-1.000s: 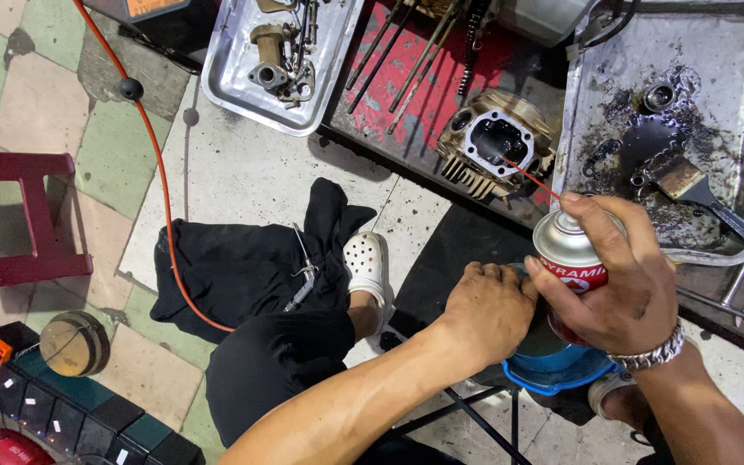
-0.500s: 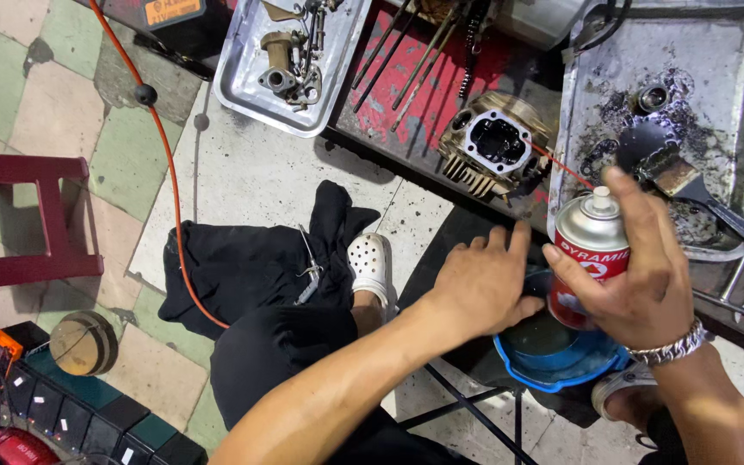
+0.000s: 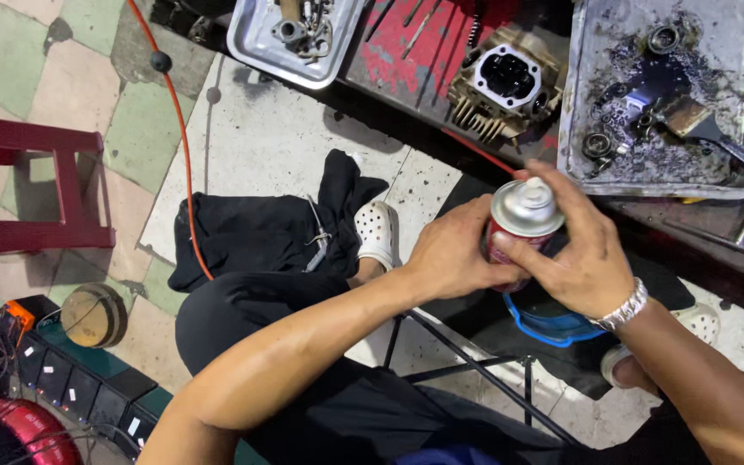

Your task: The person cleans a small cylindrical metal part and a larger engine cylinder head using a spray can and a brush. They wipe the parts with a cloth, spray them with a cleaning agent, and scrub them over a blue bucket to catch debris.

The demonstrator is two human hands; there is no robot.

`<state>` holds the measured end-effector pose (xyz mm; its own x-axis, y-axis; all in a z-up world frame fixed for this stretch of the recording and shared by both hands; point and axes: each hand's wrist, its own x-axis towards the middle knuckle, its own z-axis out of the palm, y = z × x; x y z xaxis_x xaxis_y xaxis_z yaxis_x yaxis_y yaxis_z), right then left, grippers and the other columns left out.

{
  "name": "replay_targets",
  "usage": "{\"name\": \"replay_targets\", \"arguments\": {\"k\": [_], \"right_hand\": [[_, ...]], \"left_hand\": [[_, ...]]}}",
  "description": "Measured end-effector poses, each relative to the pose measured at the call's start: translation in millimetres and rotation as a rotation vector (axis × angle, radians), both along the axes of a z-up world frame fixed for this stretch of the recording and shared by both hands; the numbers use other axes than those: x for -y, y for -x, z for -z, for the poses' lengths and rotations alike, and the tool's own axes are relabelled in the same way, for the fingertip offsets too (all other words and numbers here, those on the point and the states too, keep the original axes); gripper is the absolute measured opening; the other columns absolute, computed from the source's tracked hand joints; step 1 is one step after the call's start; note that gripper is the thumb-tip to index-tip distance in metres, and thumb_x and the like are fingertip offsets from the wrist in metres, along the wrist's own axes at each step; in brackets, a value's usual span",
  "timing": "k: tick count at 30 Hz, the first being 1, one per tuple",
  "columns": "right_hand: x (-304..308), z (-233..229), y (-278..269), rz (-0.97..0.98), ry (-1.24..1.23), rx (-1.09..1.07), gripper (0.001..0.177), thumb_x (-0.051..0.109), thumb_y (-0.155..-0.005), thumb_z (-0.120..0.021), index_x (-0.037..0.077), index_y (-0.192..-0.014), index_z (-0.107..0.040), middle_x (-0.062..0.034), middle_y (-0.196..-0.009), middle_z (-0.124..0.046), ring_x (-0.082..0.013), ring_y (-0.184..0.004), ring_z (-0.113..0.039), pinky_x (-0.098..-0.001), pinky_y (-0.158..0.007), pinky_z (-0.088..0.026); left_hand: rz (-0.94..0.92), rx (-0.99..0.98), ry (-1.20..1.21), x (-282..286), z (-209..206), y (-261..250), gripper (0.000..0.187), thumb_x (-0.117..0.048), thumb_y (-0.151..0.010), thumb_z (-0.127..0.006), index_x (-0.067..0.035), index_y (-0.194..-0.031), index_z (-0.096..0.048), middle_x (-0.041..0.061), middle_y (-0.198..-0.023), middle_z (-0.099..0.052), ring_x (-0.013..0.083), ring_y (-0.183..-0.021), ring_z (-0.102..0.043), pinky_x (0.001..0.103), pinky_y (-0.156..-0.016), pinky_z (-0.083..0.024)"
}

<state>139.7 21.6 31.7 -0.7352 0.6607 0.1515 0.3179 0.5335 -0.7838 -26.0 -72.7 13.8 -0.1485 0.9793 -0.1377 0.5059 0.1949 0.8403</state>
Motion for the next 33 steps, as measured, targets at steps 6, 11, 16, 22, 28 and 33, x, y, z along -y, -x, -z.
{"name": "replay_targets", "arguments": {"k": [6,11,16,22,28,33], "right_hand": [[20,-6,2,-0.127,-0.050,0.016,0.086,0.032,-0.084,-0.078,-0.001,-0.153,-0.038,-0.0236,-0.147,-0.054,-0.0335,-0.131,-0.059,-0.0420,-0.109,-0.046],[12,-5,-9,-0.087,-0.055,0.135,0.078,0.034,-0.086,-0.074,0.002,-0.150,-0.043,-0.0211,-0.141,-0.058,-0.0324,-0.122,-0.063,-0.0421,-0.103,-0.049],[5,-5,-22,-0.116,-0.123,0.248,0.063,0.037,-0.086,-0.071,0.009,-0.140,-0.054,-0.0157,-0.140,-0.060,-0.0365,-0.121,-0.062,-0.0436,-0.098,-0.051],[-9,3,-37,-0.102,-0.096,0.387,0.061,0.041,-0.084,-0.069,0.012,-0.136,-0.057,-0.0116,-0.136,-0.062,-0.0352,-0.114,-0.065,-0.0441,-0.093,-0.054],[-13,10,-70,-0.154,-0.098,0.549,0.063,0.042,-0.085,-0.066,0.015,-0.141,-0.056,-0.0099,-0.129,-0.064,-0.0345,-0.113,-0.064,-0.0460,-0.092,-0.054],[1,8,-97,-0.112,-0.035,0.763,0.065,0.044,-0.086,-0.065,0.019,-0.146,-0.053,-0.0071,-0.135,-0.061,-0.0324,-0.115,-0.064,-0.0465,-0.094,-0.053]], "left_hand": [[-0.114,0.057,-0.125,28,42,23,0.078,-0.043,-0.065,-0.087,-0.010,-0.132,-0.062,0.014,-0.116,-0.074,0.0316,-0.108,-0.072,0.041,-0.093,-0.057],[-0.640,0.014,-0.155,-10,94,85,0.085,-0.048,-0.065,-0.088,-0.005,-0.132,-0.059,0.016,-0.115,-0.076,0.0287,-0.106,-0.074,0.039,-0.093,-0.056],[-0.976,-0.012,-0.367,-74,103,162,0.087,-0.046,-0.070,-0.087,-0.003,-0.138,-0.053,0.020,-0.122,-0.072,0.0351,-0.113,-0.071,0.043,-0.100,-0.052],[-0.984,-0.231,-0.454,-125,129,215,0.085,-0.040,-0.068,-0.093,0.000,-0.132,-0.053,0.023,-0.119,-0.071,0.0396,-0.112,-0.068,0.044,-0.098,-0.050],[-0.716,-0.218,-0.575,-151,151,233,0.070,-0.023,-0.073,-0.089,0.001,-0.130,-0.055,0.020,-0.124,-0.071,0.0345,-0.119,-0.067,0.041,-0.105,-0.050],[-0.646,-0.224,-0.606,-147,166,245,0.083,-0.021,-0.073,-0.094,0.006,-0.134,-0.045,0.026,-0.130,-0.061,0.0388,-0.122,-0.059,0.042,-0.107,-0.043]]}}
